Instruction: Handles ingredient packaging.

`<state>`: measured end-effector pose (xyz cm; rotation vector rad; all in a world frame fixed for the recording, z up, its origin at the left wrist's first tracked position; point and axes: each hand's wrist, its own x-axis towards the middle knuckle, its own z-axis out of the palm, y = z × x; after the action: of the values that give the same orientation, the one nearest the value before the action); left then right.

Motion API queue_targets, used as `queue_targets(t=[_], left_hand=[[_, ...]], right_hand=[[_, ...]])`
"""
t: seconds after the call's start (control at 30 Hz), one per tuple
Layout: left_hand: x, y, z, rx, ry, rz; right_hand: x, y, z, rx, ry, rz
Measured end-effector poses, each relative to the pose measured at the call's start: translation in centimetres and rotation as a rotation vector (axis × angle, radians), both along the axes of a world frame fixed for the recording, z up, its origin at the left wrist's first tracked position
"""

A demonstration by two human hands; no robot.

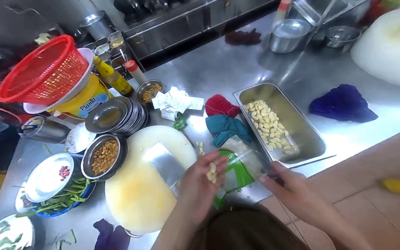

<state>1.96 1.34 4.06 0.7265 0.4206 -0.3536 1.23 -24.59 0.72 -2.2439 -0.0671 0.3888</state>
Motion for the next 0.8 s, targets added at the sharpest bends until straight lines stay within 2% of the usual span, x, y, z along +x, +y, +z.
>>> queue_targets(t=[0.1, 0.2, 0.37, 0.63, 0.8], left_hand=[[-1.3, 0.1, -0.3, 0.125, -0.071, -0.007], [-2.4, 0.3, -0.7, 0.165, -0.137, 0.003], [-3.3, 1.1, -2.1, 0.103, -0.179, -0.036], [-3.4, 1.1, -4.9, -0.004, -0.23, -0.061], [-3.4, 1.0, -5.2, 0.217, -0.26, -0.106]], right_hand=[[1.2, 2.5, 2.3, 0.089, -0.038, 0.089], [1.3, 4.6, 3.2, 0.134, -0.075, 0.178], [0.3, 6.4, 2.0, 0.226, -0.06, 0.272], [-0.6, 7.0, 2.2, 0.234, -0.071, 0.217], [-1.0, 7.7, 1.3, 0.268, -0.072, 0.197]])
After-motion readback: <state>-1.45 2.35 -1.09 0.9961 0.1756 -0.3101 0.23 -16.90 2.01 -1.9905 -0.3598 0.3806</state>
